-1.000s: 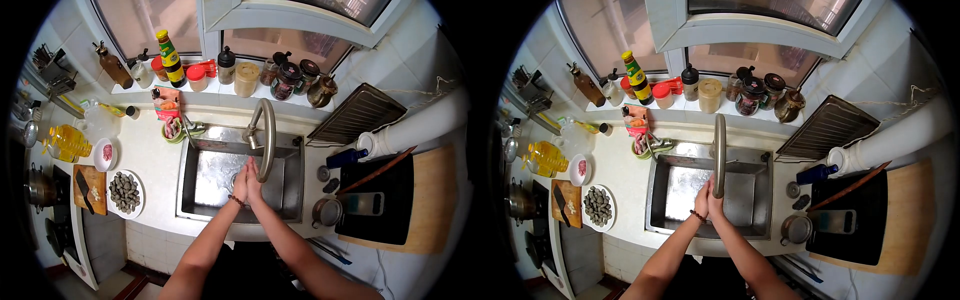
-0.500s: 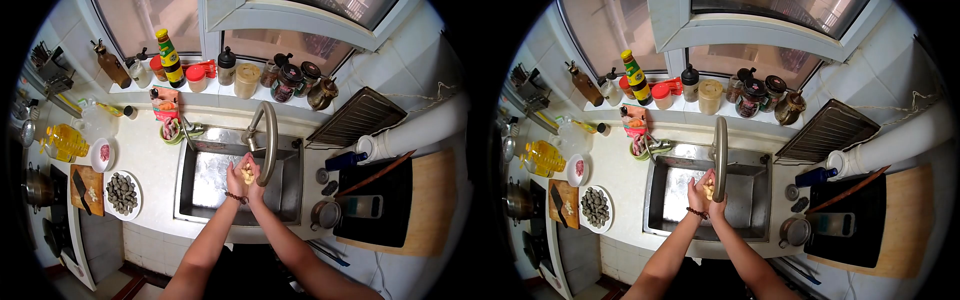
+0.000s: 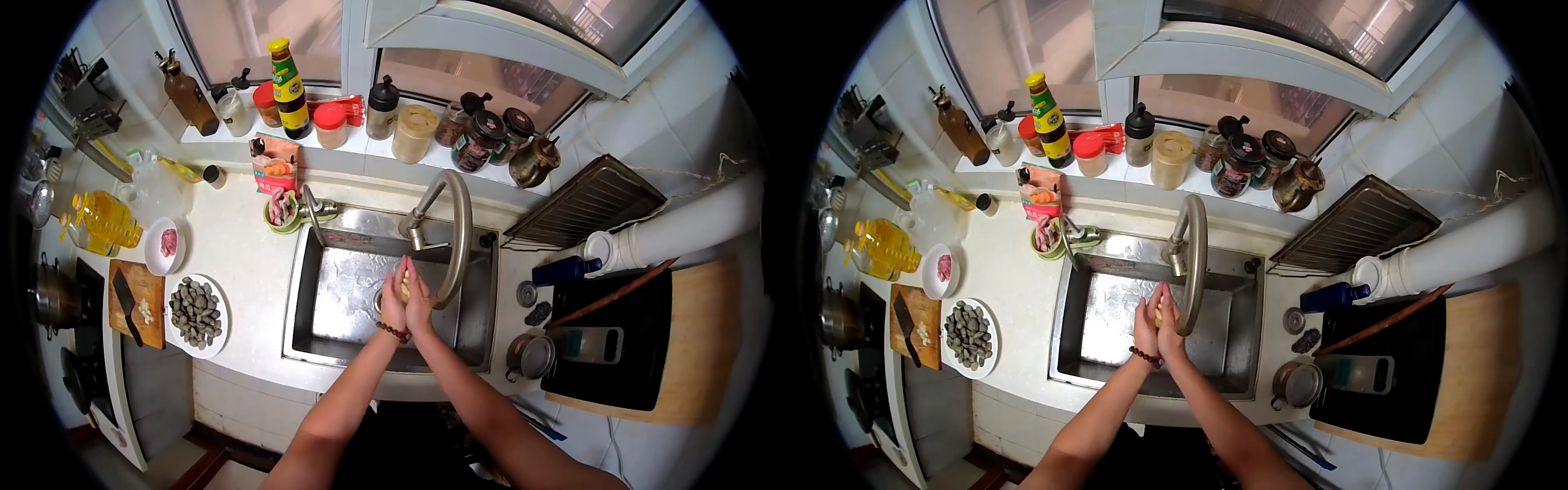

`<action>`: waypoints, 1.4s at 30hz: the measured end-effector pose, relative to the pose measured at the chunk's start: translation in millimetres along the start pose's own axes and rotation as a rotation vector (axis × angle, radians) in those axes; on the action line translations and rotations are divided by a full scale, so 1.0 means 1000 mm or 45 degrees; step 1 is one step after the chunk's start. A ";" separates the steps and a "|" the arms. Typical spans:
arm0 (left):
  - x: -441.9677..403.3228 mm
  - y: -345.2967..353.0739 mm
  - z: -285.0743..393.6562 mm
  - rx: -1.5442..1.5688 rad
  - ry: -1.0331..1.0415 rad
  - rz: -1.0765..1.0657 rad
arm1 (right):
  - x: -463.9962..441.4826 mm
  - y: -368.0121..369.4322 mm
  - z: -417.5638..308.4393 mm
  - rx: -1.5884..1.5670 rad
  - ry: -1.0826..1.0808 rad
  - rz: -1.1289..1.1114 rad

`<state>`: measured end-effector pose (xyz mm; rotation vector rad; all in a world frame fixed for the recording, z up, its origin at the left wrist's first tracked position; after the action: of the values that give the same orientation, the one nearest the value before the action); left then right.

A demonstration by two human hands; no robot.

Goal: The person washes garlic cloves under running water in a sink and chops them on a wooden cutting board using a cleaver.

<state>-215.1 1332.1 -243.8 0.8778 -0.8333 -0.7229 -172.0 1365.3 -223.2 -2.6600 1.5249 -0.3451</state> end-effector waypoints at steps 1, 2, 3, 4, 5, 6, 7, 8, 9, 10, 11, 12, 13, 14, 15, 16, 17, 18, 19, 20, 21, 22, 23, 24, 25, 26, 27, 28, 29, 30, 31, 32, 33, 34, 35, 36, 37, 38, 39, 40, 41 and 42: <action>0.005 0.007 -0.003 0.008 -0.001 0.016 | -0.003 -0.004 -0.002 -0.105 0.214 -0.036; 0.009 0.010 -0.006 0.016 -0.001 0.037 | -0.005 -0.005 -0.002 -0.100 0.220 -0.037; 0.005 0.007 -0.006 -0.132 0.017 0.015 | -0.007 -0.008 -0.006 -0.055 0.152 0.031; 0.002 0.001 -0.002 -0.131 0.018 0.022 | -0.007 -0.010 -0.010 -0.010 0.083 0.101; -0.002 -0.007 0.000 -0.094 -0.004 0.030 | -0.009 0.002 0.023 -0.212 0.085 0.101; -0.005 -0.009 -0.001 -0.053 -0.027 0.037 | -0.008 0.000 0.025 -0.204 0.085 0.102; -0.005 -0.019 -0.010 0.071 -0.127 0.177 | -0.007 0.000 0.030 -0.201 0.149 0.055; -0.002 -0.013 -0.011 0.078 -0.129 0.176 | -0.007 0.001 0.036 -0.199 0.213 0.006; 0.006 0.002 -0.005 -0.099 -0.053 0.132 | -0.005 0.003 0.040 -0.202 0.280 -0.044; 0.014 0.016 0.003 -0.279 0.018 0.086 | -0.006 0.000 0.039 -0.204 0.285 -0.039; 0.018 0.028 0.007 -0.401 0.064 0.004 | -0.011 -0.010 0.032 -0.128 0.205 0.047; 0.012 0.021 0.006 -0.400 0.061 0.006 | -0.014 -0.017 0.025 -0.053 0.125 0.132; 0.003 0.009 0.002 -0.288 0.013 0.003 | -0.011 -0.017 0.025 -0.050 0.131 0.139; -0.001 0.006 0.002 -0.172 -0.035 0.001 | -0.009 -0.015 0.027 -0.002 0.137 0.126; -0.002 0.002 0.000 -0.016 -0.096 0.077 | -0.009 -0.012 0.028 0.045 0.138 0.111; -0.002 0.002 -0.005 -0.013 -0.104 0.072 | -0.009 -0.010 0.029 0.091 0.138 0.100; -0.005 0.000 -0.012 -0.165 -0.041 0.029 | -0.012 -0.006 0.016 -0.093 0.155 0.054; -0.006 -0.001 -0.016 -0.320 0.024 -0.011 | -0.019 -0.010 0.016 -0.091 0.154 0.055; -0.006 -0.003 -0.019 -0.476 0.088 -0.047 | -0.025 -0.018 0.021 -0.157 0.231 0.095; -0.006 -0.003 -0.013 -0.477 0.089 -0.045 | -0.024 -0.015 0.025 -0.116 0.207 0.143; -0.009 -0.006 -0.007 -0.456 0.046 -0.018 | -0.024 -0.013 0.030 -0.074 0.185 0.191; -0.011 -0.010 -0.004 -0.428 -0.001 0.011 | -0.021 -0.013 0.038 -0.070 0.188 0.194; -0.014 -0.011 0.000 -0.208 -0.036 0.033 | -0.015 -0.012 0.030 -0.052 0.192 0.163; -0.007 -0.004 -0.002 -0.203 -0.042 0.036 | -0.009 -0.011 0.023 -0.038 0.196 0.132; -0.002 0.002 -0.005 -0.342 -0.071 0.095 | -0.009 -0.007 0.016 -0.027 0.193 0.094; 0.003 0.002 -0.007 -0.486 -0.101 0.156 | -0.016 -0.008 0.026 -0.029 0.193 0.088; -0.016 -0.029 -0.028 -0.495 0.106 -0.047 | -0.026 -0.015 0.046 -0.011 0.194 0.139; -0.017 -0.033 -0.021 -0.503 0.107 -0.047 | -0.034 -0.018 0.056 0.005 0.191 0.195; -0.021 -0.038 -0.020 -0.338 -0.014 0.005 | -0.023 -0.015 0.044 0.003 0.325 0.180; -0.017 -0.031 -0.017 -0.166 -0.137 0.066 | -0.011 -0.011 0.031 -0.001 0.458 0.165; -0.010 -0.020 -0.009 -0.021 -0.131 0.136 | -0.012 -0.012 0.043 0.053 0.365 0.126; -0.007 -0.017 -0.010 -0.020 -0.126 0.134 | -0.016 -0.011 0.052 0.102 0.261 0.087; -0.004 -0.019 -0.018 0.076 -0.208 0.215 | -0.023 -0.011 0.052 0.125 0.201 0.065; 0.000 -0.024 -0.026 0.172 -0.294 0.299 | -0.029 -0.012 0.052 0.147 0.142 0.044; 0.003 -0.024 -0.027 0.287 -0.308 0.275 | -0.030 -0.016 0.039 0.461 -0.081 0.037; 0.002 -0.028 -0.025 0.287 -0.311 0.276 | -0.029 -0.018 0.026 0.777 -0.307 0.028; 0.001 -0.029 -0.026 0.424 -0.363 0.245 | -0.029 -0.021 0.017 0.898 -0.486 0.022; 0.000 -0.030 -0.030 0.564 -0.412 0.214 | -0.030 -0.024 0.017 0.904 -0.484 0.015; -0.002 -0.038 -0.035 0.498 -0.392 0.173 | -0.032 -0.030 0.016 0.749 -0.430 0.072; -0.005 -0.045 -0.042 0.498 -0.389 0.179 | -0.032 -0.035 0.015 0.589 -0.371 0.131; -0.007 -0.047 -0.046 0.345 -0.385 0.242 | -0.029 -0.033 0.000 0.670 -0.394 0.174; -0.009 -0.048 -0.049 0.191 -0.381 0.298 | -0.027 -0.032 0.003 0.669 -0.395 0.178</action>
<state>-187.0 1334.9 -307.0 0.7981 -1.2488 -0.5978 -157.4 1404.9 -225.4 -2.0787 1.2956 -0.2632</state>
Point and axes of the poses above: each hand's wrist, its own x-axis away from the middle knuckle, its own y-axis out of the palm, z = x × y, the point moved 8 cm from there along -x, towards the middle knuckle, and after that the axes turned 14 degrees about x, right-handed, at the moved point
